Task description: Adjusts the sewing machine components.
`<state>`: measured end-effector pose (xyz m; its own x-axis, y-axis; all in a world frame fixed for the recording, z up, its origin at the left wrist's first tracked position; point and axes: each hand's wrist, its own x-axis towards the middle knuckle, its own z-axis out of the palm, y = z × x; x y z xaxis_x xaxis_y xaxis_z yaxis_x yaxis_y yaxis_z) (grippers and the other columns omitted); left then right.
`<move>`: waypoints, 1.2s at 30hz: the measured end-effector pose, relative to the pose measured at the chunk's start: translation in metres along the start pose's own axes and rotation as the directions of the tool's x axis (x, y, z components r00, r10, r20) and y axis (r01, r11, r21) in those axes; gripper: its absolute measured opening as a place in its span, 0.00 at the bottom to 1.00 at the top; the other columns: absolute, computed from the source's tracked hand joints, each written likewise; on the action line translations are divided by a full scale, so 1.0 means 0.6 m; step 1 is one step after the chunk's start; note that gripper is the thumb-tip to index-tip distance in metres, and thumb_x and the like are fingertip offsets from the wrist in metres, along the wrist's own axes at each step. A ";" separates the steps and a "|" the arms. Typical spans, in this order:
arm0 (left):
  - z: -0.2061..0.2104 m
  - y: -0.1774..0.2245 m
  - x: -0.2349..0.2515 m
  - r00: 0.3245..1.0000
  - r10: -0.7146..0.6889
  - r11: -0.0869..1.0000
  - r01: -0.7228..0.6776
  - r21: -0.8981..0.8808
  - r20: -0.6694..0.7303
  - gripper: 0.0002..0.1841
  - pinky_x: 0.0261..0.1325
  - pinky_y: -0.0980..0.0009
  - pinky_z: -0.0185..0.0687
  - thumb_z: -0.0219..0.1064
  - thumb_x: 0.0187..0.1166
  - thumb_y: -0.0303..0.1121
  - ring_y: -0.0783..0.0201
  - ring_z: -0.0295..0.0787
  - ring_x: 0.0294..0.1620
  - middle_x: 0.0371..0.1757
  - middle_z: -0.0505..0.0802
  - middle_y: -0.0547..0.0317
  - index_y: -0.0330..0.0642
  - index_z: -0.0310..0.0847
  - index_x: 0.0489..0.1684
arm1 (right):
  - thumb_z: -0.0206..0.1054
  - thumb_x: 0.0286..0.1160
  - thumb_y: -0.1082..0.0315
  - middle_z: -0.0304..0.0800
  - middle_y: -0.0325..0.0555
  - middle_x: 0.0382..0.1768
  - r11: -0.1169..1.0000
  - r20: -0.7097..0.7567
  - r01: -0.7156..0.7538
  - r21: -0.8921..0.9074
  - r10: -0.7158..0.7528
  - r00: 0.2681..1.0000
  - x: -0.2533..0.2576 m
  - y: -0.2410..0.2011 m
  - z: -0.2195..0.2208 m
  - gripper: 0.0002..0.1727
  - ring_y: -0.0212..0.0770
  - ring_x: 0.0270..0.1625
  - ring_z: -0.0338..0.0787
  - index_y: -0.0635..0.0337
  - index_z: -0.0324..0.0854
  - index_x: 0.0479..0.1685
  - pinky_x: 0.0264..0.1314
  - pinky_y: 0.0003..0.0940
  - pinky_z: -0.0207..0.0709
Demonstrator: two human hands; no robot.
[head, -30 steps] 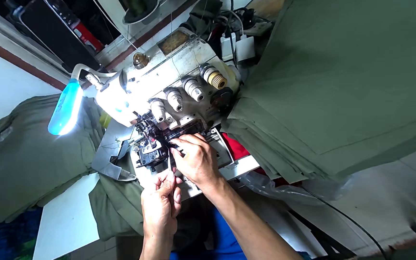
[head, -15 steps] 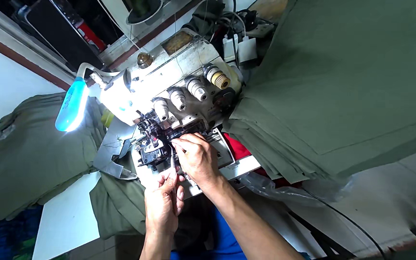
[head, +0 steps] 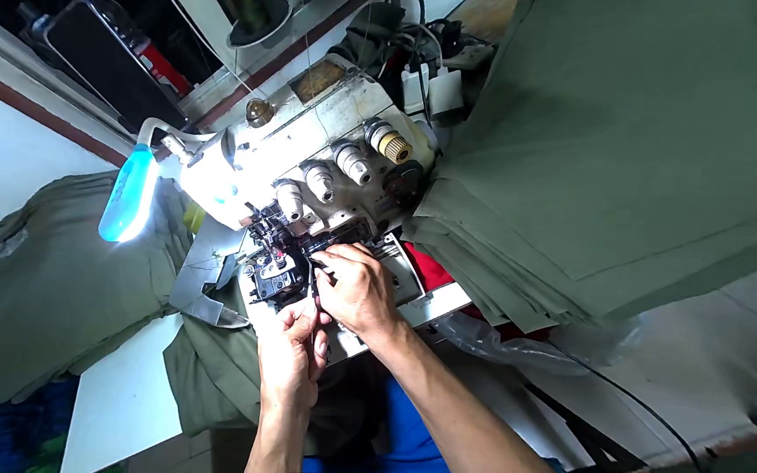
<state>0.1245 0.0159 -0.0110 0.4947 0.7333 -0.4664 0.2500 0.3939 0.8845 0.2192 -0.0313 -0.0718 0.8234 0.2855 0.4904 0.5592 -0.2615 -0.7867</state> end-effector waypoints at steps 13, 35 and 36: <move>-0.006 -0.014 -0.017 1.000 0.005 0.999 -0.006 -0.048 -0.025 0.10 0.05 0.81 0.62 0.56 0.88 0.21 0.72 0.72 0.08 0.30 0.92 0.47 0.27 0.83 0.49 | 0.76 0.61 0.69 0.97 0.40 0.43 1.000 -0.035 0.001 0.002 -0.001 0.999 0.000 0.004 0.002 0.09 0.40 0.49 0.95 0.52 0.97 0.40 0.49 0.37 0.88; -0.053 -0.003 -0.060 0.979 0.093 0.996 -0.092 -0.014 0.180 0.09 0.06 0.82 0.58 0.57 0.86 0.23 0.78 0.66 0.06 0.45 0.97 0.44 0.31 0.80 0.56 | 0.71 0.78 0.65 0.97 0.42 0.38 0.893 0.402 -0.247 0.377 0.082 0.912 -0.209 -0.092 -0.173 0.09 0.41 0.47 0.94 0.57 0.93 0.33 0.55 0.45 0.84; -0.050 -0.001 -0.060 0.980 0.072 0.997 -0.065 -0.043 0.187 0.11 0.06 0.82 0.59 0.54 0.88 0.24 0.77 0.67 0.06 0.42 0.96 0.44 0.31 0.78 0.59 | 0.70 0.79 0.66 0.97 0.46 0.39 0.881 0.476 -0.258 0.397 0.042 0.878 -0.234 -0.093 -0.175 0.10 0.45 0.48 0.94 0.60 0.93 0.35 0.57 0.47 0.83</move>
<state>0.0817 0.0061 0.0050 0.6580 0.6433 -0.3914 0.1814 0.3690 0.9115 0.0825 -0.1535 -0.0575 0.7008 0.6790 0.2188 0.2418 0.0625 -0.9683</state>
